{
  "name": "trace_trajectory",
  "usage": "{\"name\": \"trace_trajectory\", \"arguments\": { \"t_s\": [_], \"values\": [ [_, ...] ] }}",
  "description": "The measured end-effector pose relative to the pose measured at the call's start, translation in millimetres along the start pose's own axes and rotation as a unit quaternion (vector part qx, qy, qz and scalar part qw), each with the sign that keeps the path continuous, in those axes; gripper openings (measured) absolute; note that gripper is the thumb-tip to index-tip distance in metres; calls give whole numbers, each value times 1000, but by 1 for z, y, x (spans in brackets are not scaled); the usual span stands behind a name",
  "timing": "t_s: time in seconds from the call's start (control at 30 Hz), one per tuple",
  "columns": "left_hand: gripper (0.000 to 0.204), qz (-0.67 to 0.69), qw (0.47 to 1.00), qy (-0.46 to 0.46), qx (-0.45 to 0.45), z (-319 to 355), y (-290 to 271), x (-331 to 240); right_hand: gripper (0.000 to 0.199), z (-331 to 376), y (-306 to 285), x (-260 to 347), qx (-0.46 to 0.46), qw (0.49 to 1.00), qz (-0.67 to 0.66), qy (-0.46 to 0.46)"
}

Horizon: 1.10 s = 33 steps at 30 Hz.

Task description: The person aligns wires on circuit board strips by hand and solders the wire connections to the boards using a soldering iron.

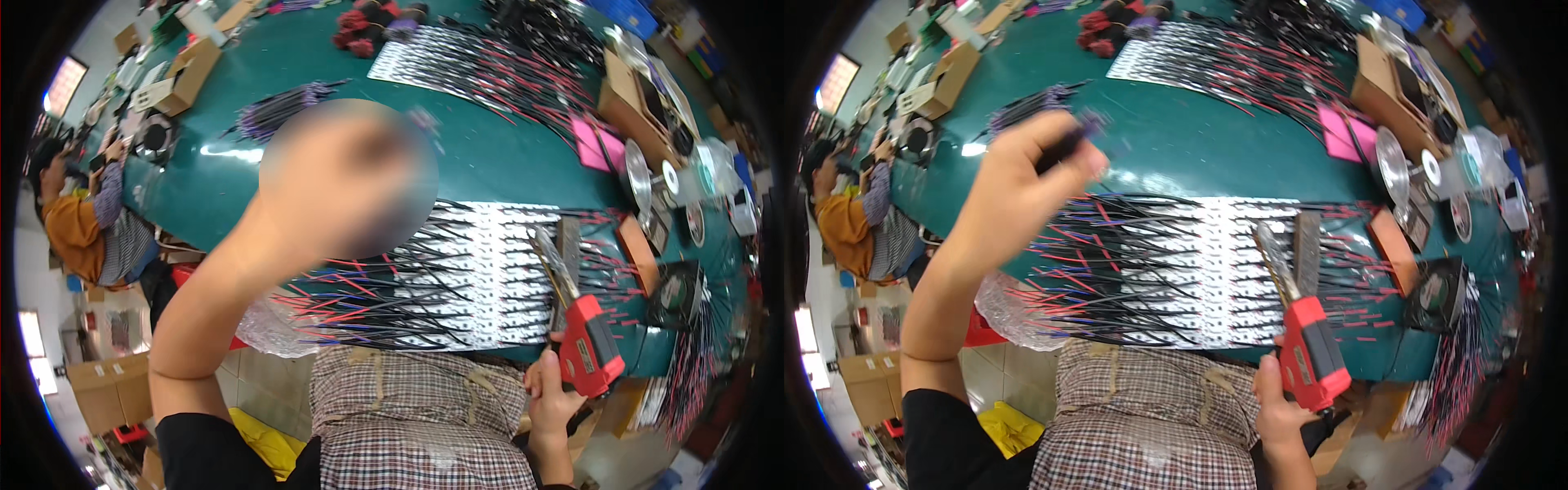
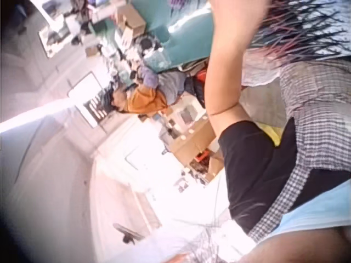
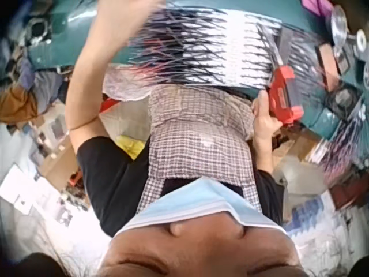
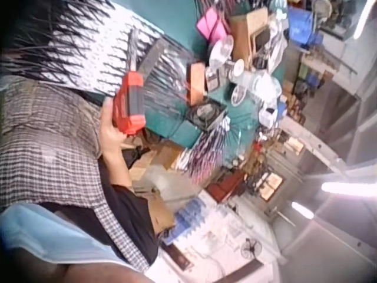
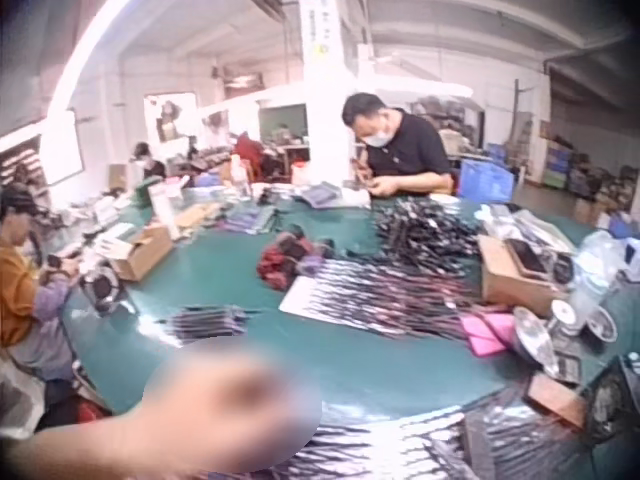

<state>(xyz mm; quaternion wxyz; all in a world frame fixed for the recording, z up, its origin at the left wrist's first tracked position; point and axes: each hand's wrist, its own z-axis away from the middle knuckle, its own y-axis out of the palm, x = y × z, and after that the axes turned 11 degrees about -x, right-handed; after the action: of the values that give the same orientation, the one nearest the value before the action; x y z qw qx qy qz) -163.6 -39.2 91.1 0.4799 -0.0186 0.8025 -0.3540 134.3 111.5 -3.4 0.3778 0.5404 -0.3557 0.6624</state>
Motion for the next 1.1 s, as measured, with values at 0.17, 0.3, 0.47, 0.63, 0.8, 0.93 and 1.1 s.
{"name": "trace_trajectory", "arguments": {
  "t_s": [0.17,0.3,0.47,0.63,0.8,0.93,1.1],
  "values": [
    [18,-140,973,106,150,23,68,-13,26,5,-8,-6,21,999,32,0],
    [21,-166,969,77,165,23,100,3,26,7,-27,-20,60,993,91,-41],
    [22,-180,972,72,136,22,115,28,31,4,-17,-8,86,994,63,18],
    [23,-182,971,47,151,22,114,30,30,1,-22,-21,146,977,151,-32],
    [23,-180,972,39,147,23,116,35,15,-4,-21,-25,188,960,195,-66],
    [22,-169,975,66,128,25,118,38,8,-8,-16,-24,199,958,194,-76],
    [22,-174,974,74,127,27,119,37,9,-5,-11,-21,175,965,193,-40]
  ]
}}
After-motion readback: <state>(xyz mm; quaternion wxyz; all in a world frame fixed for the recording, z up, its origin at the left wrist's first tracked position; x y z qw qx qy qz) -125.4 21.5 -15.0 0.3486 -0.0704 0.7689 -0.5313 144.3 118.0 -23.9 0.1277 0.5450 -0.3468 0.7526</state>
